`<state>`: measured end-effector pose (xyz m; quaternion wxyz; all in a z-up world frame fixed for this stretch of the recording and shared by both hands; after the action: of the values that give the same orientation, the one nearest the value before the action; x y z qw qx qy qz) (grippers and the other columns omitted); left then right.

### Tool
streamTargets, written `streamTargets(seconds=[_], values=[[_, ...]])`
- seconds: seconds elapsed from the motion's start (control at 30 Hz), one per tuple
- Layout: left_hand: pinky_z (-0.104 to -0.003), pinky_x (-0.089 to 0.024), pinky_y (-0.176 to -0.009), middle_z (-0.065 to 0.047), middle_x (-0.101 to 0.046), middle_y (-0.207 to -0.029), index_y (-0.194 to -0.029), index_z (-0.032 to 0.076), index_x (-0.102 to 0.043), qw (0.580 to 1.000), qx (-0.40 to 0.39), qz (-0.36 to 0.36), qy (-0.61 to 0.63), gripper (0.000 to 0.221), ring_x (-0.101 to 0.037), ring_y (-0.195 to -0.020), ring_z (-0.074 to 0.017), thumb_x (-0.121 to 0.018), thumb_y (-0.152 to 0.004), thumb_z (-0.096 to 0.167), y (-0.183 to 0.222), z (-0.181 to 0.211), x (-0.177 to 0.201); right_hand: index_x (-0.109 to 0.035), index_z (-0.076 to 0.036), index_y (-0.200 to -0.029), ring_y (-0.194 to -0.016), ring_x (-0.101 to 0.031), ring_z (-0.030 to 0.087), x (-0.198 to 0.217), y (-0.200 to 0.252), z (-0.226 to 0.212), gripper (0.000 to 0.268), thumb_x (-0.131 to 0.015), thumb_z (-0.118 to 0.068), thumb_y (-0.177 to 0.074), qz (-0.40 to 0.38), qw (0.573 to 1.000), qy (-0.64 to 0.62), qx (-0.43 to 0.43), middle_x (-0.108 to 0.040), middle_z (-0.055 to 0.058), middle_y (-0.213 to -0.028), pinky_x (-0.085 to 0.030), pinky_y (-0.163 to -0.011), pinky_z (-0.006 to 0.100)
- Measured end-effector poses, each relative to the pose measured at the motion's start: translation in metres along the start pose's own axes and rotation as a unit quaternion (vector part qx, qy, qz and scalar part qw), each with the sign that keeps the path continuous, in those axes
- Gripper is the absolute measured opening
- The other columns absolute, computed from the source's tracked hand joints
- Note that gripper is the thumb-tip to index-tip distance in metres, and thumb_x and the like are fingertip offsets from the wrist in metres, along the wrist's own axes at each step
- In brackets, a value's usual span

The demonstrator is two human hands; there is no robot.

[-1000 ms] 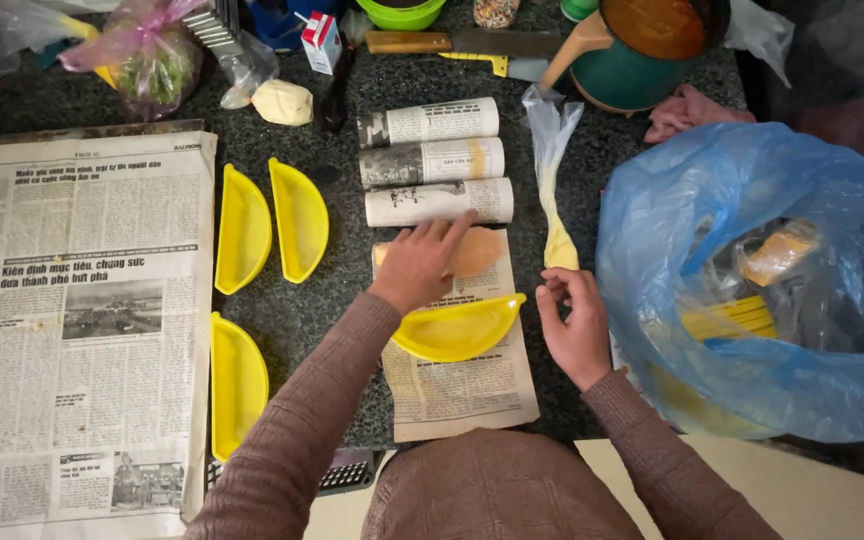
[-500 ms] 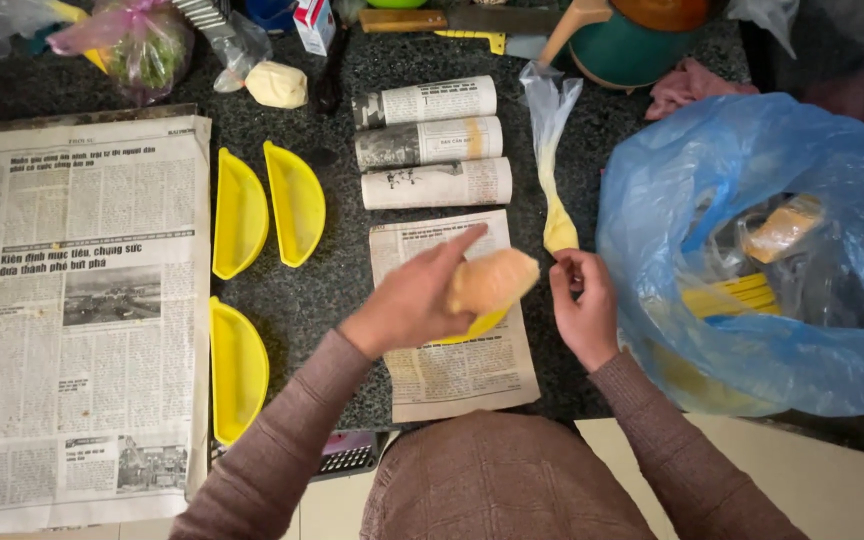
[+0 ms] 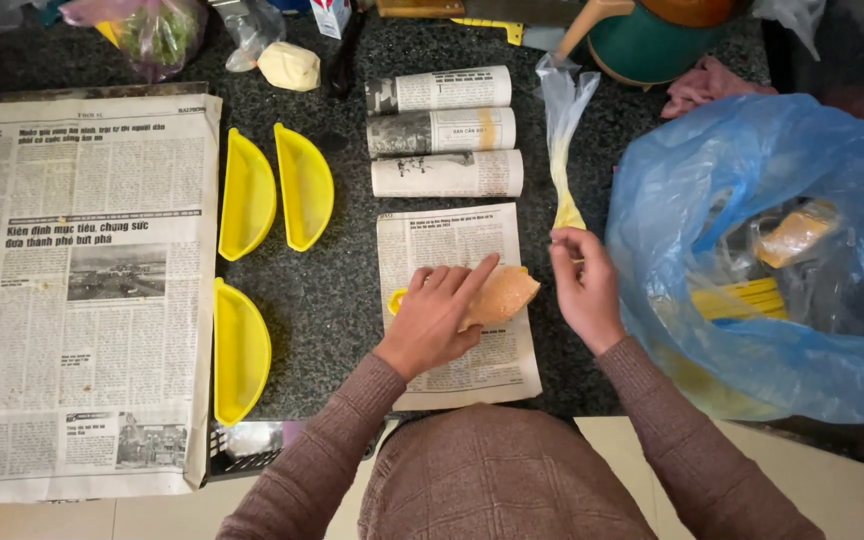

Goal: Wrapping individual cakes in newspaper and placing them into plastic trays and bags for final packaging.

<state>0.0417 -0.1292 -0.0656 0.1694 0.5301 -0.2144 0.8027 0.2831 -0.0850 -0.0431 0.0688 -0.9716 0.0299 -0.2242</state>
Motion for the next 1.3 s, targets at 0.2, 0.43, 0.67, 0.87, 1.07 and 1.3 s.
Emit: streamTargets(seconds=[0.2, 0.43, 0.67, 0.87, 1.07, 1.3], values=[[-0.051, -0.052, -0.114, -0.01, -0.067, -0.143, -0.185, 0.021, -0.025, 0.998, 0.031, -0.063, 0.003, 0.118, -0.063, -0.136, -0.0307, -0.086, -0.085, 0.039, 0.003, -0.003, 0.002, -0.065, -0.008, -0.159, -0.135, -0.069, 0.049, -0.027, -0.009, -0.017, 0.086, -0.098, -0.034, -0.084, -0.254, 0.949, 0.132, 0.128, -0.076, 0.021, -0.141, -0.054, -0.116, 0.063], [-0.071, -0.043, -0.122, -0.024, -0.053, -0.166, -0.186, 0.022, -0.019, 0.961, 0.174, -0.153, 0.153, 0.136, -0.05, -0.156, -0.0477, -0.099, -0.08, 0.047, 0.027, -0.037, 0.06, -0.048, -0.021, -0.171, -0.158, -0.047, 0.045, -0.044, -0.009, -0.029, 0.112, -0.089, -0.076, -0.083, -0.439, 0.839, 0.302, 0.11, -0.061, 0.017, -0.161, -0.027, -0.132, 0.069], [-0.06, -0.054, -0.12, -0.017, -0.061, -0.157, -0.185, 0.025, -0.022, 0.956, 0.202, -0.096, 0.188, 0.131, -0.06, -0.148, -0.0441, -0.095, -0.081, 0.055, 0.048, -0.048, 0.037, -0.061, -0.024, -0.152, -0.147, -0.055, 0.034, -0.076, -0.006, 0.002, 0.103, -0.088, -0.084, -0.073, -0.384, 0.825, 0.362, 0.202, -0.063, 0.006, -0.148, -0.032, -0.13, 0.068], [-0.054, -0.057, -0.117, -0.013, -0.068, -0.14, -0.183, 0.023, -0.029, 0.953, 0.193, -0.061, 0.226, 0.117, -0.066, -0.137, -0.0407, -0.092, -0.085, 0.036, 0.049, -0.057, 0.021, -0.067, -0.03, -0.137, -0.123, -0.071, 0.036, -0.089, 0.001, 0.002, 0.083, -0.092, -0.076, -0.072, -0.37, 0.85, 0.324, 0.188, -0.067, 0.0, -0.133, -0.045, -0.119, 0.063], [-0.056, -0.055, -0.12, -0.014, -0.069, -0.145, -0.181, 0.023, -0.035, 0.943, 0.184, -0.079, 0.266, 0.109, -0.065, -0.142, -0.0418, -0.088, -0.087, 0.03, 0.053, -0.072, 0.018, -0.068, -0.027, -0.143, -0.117, -0.076, 0.047, -0.096, 0.004, -0.01, 0.083, -0.093, -0.074, -0.08, -0.407, 0.862, 0.272, 0.129, -0.07, 0.01, -0.129, -0.053, -0.106, 0.059], [-0.057, -0.052, -0.123, -0.015, -0.071, -0.146, -0.179, 0.021, -0.041, 0.934, 0.189, -0.088, 0.29, 0.106, -0.063, -0.143, -0.0431, -0.092, -0.086, 0.028, 0.051, -0.075, 0.026, -0.052, -0.021, -0.165, -0.131, -0.07, 0.051, -0.078, -0.005, -0.018, 0.117, -0.099, -0.073, -0.071, -0.396, 0.887, 0.205, 0.117, -0.073, 0.017, -0.137, -0.053, -0.111, 0.06]])
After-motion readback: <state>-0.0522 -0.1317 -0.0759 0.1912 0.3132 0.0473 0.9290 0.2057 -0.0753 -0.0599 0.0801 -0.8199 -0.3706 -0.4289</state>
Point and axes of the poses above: each hand's wrist, its own y-axis away from the middle knuckle, its own x-axis out of the back of the hand, z = x × y, the point moved 4 cm from there along -y, towards the middle knuckle
